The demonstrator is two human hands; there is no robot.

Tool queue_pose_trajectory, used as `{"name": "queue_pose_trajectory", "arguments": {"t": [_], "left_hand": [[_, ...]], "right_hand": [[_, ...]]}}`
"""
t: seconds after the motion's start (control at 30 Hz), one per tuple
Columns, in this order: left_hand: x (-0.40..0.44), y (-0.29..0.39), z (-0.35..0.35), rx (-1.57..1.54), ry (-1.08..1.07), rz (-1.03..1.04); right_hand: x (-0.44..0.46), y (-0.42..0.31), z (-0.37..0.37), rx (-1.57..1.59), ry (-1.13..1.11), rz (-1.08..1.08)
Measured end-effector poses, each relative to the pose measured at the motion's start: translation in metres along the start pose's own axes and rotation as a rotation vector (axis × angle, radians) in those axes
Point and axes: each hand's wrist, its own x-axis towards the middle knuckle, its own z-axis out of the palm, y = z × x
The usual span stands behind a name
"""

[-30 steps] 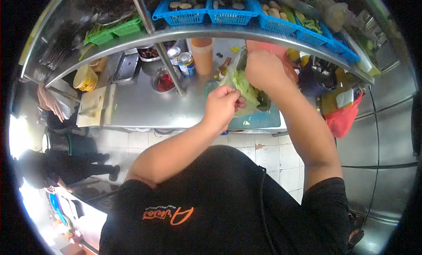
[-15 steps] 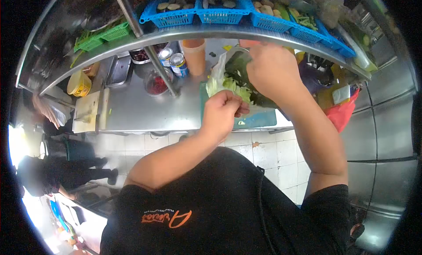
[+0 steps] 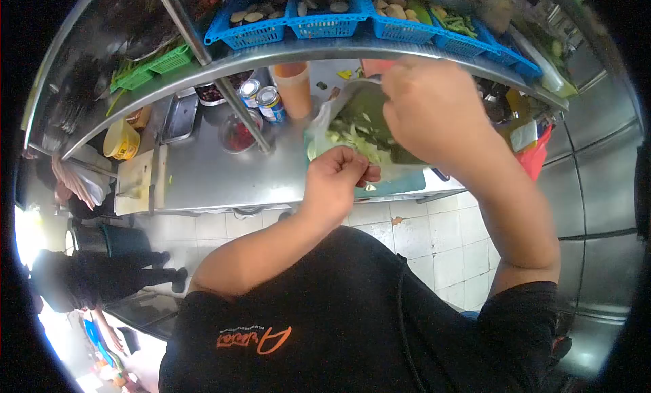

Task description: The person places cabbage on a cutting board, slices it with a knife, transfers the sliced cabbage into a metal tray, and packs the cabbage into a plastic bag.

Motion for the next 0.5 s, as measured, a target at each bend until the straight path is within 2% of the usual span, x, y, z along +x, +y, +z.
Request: {"name": "queue_pose_trajectory", "arguments": {"t": [0.07,0.17,0.27,0.37,0.43,0.5], "left_hand": [[-0.003,0.0,0.002,-0.02,0.03,-0.026],[-0.003,-0.003,0.002,-0.039,0.022,-0.025],[-0.002,-0.009,0.0,0.01,0.034,-0.023],[-0.005,-0.008,-0.001,0.048,-0.009,-0.004],[-0.007,-0.009,-0.001,0.036,0.003,-0.01],[-0.008,-0.012,-0.002,0.023,0.008,0.008]], "right_hand": [[0.0,0.001,-0.015,0.018,0.06,-0.043],[-0.011,-0.006,-0.02,0.031,0.015,-0.148],[-0.012,-0.004,-0.045,0.021,0.111,-0.068],[-0.022,-0.005,-0.037,0.136,0.074,-0.174],[-0.023,0.003,-0.054,0.087,0.21,-0.039],[-0.027,0.004,-0.053,0.068,0.218,-0.053]]}}
